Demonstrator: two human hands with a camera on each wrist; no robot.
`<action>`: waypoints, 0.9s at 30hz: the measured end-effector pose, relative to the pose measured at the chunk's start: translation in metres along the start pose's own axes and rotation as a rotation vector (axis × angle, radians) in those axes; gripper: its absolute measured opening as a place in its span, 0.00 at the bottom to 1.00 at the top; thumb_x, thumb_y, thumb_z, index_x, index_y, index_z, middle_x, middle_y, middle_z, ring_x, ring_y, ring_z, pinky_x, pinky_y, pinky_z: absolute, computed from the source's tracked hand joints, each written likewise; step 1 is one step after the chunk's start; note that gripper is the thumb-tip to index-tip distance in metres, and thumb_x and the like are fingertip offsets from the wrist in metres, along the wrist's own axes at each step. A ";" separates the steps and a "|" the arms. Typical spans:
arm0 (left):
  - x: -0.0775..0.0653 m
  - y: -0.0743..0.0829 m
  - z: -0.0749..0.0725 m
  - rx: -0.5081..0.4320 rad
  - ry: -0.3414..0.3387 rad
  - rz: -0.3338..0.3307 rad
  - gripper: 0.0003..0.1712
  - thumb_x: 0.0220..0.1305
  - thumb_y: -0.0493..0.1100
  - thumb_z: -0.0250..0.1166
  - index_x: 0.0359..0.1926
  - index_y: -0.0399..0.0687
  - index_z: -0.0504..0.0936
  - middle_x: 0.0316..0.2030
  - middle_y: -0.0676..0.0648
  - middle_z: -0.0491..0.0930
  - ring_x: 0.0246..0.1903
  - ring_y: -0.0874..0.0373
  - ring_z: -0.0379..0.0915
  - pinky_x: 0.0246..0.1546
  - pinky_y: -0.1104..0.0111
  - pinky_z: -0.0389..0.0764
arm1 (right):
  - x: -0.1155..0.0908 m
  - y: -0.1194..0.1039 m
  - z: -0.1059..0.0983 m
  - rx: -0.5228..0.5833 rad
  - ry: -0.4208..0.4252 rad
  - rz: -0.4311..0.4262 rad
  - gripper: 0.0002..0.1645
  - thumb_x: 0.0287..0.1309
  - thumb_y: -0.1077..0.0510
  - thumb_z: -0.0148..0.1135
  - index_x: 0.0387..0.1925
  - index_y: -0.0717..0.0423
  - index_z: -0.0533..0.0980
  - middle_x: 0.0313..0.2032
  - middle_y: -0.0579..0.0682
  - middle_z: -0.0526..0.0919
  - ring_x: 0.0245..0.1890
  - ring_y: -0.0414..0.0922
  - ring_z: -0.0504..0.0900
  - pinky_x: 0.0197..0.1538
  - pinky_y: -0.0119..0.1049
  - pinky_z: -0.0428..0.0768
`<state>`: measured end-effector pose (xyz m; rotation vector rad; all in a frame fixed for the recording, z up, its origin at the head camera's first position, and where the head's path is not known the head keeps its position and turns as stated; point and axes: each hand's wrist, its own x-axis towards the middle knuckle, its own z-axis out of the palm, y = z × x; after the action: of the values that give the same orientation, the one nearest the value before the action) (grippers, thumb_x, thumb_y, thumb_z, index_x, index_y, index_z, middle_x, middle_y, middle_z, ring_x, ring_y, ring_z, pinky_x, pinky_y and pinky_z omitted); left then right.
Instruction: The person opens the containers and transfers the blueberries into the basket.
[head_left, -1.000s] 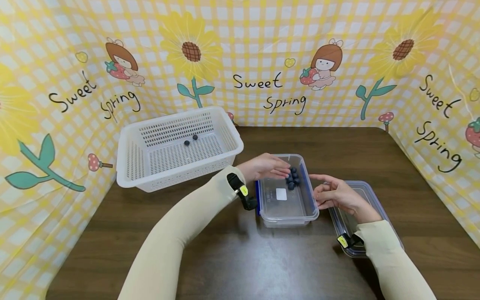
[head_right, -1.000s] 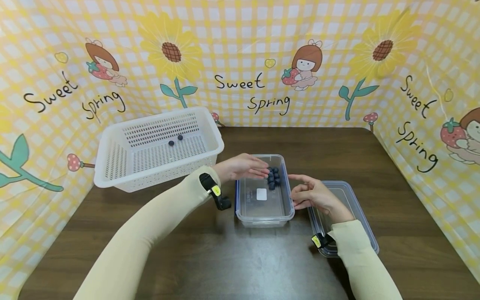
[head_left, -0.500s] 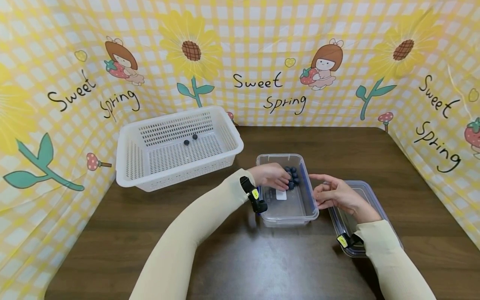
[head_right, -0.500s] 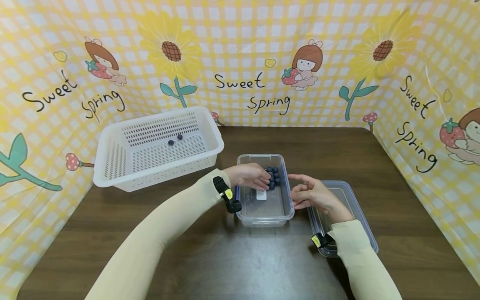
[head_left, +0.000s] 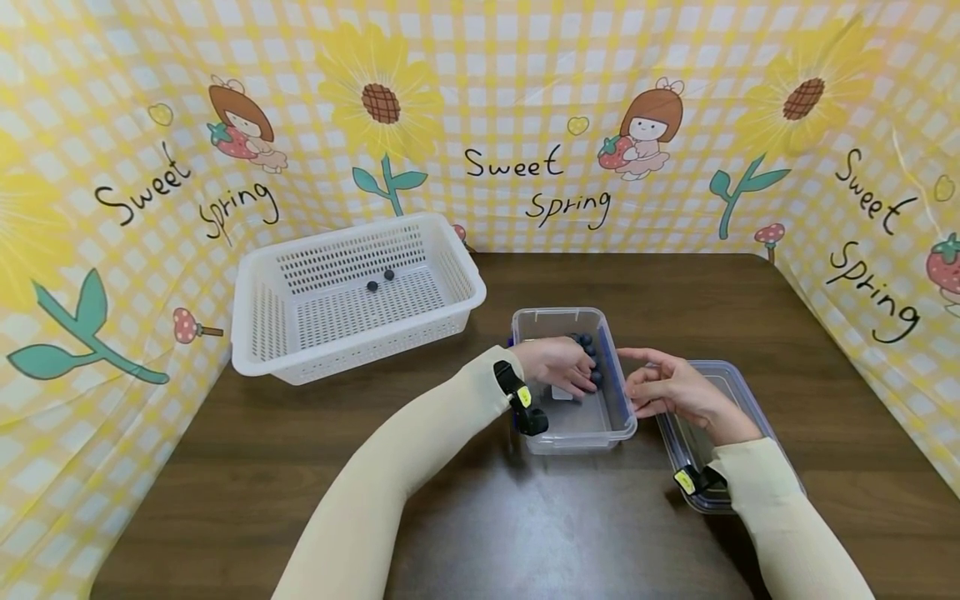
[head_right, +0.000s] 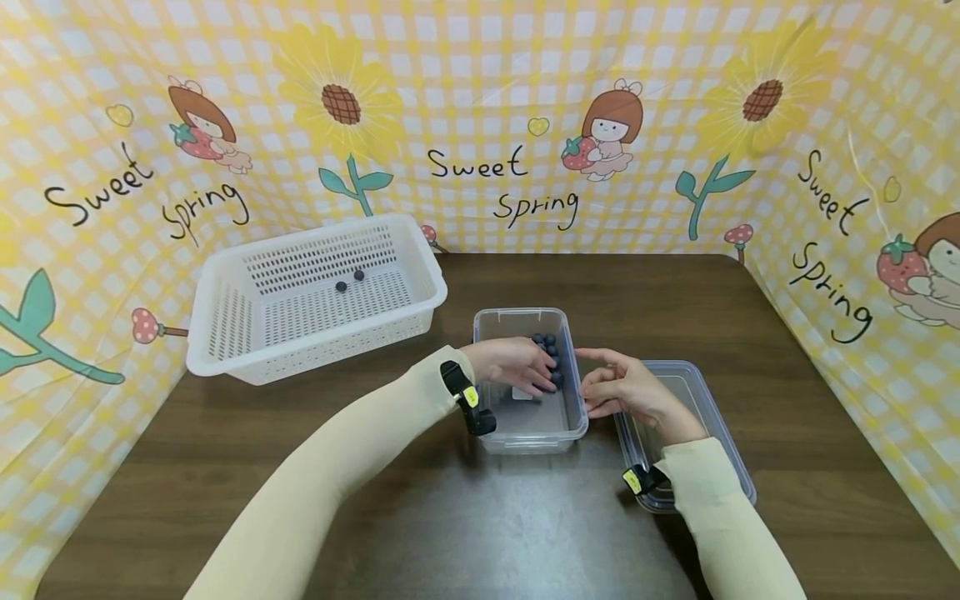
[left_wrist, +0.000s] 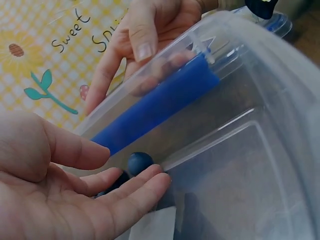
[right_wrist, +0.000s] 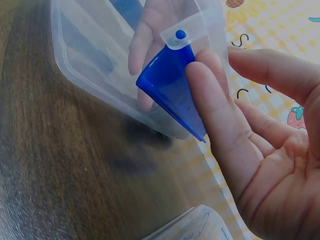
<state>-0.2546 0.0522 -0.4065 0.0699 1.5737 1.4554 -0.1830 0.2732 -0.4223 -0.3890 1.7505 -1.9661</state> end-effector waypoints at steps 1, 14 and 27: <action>0.001 0.000 0.001 0.002 -0.013 -0.001 0.28 0.70 0.25 0.41 0.70 0.22 0.56 0.68 0.24 0.59 0.67 0.36 0.62 0.67 0.50 0.68 | 0.000 0.000 0.000 0.000 0.000 0.000 0.35 0.62 0.74 0.59 0.68 0.60 0.63 0.34 0.52 0.83 0.30 0.45 0.86 0.37 0.40 0.88; 0.012 -0.009 0.009 0.106 -0.036 0.004 0.22 0.72 0.24 0.49 0.65 0.24 0.65 0.34 0.41 0.75 0.35 0.53 0.73 0.49 0.62 0.81 | -0.001 0.001 0.000 0.010 0.005 0.005 0.35 0.61 0.74 0.59 0.69 0.61 0.62 0.34 0.52 0.83 0.30 0.45 0.86 0.36 0.39 0.88; 0.006 -0.009 0.010 0.103 -0.046 0.042 0.20 0.73 0.25 0.49 0.63 0.23 0.67 0.30 0.43 0.74 0.31 0.56 0.72 0.32 0.72 0.77 | 0.000 0.001 0.001 0.010 0.008 0.002 0.34 0.62 0.74 0.58 0.68 0.59 0.64 0.35 0.52 0.83 0.30 0.45 0.86 0.37 0.40 0.88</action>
<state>-0.2465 0.0611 -0.4158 0.1967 1.6179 1.3943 -0.1823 0.2727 -0.4232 -0.3762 1.7440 -1.9770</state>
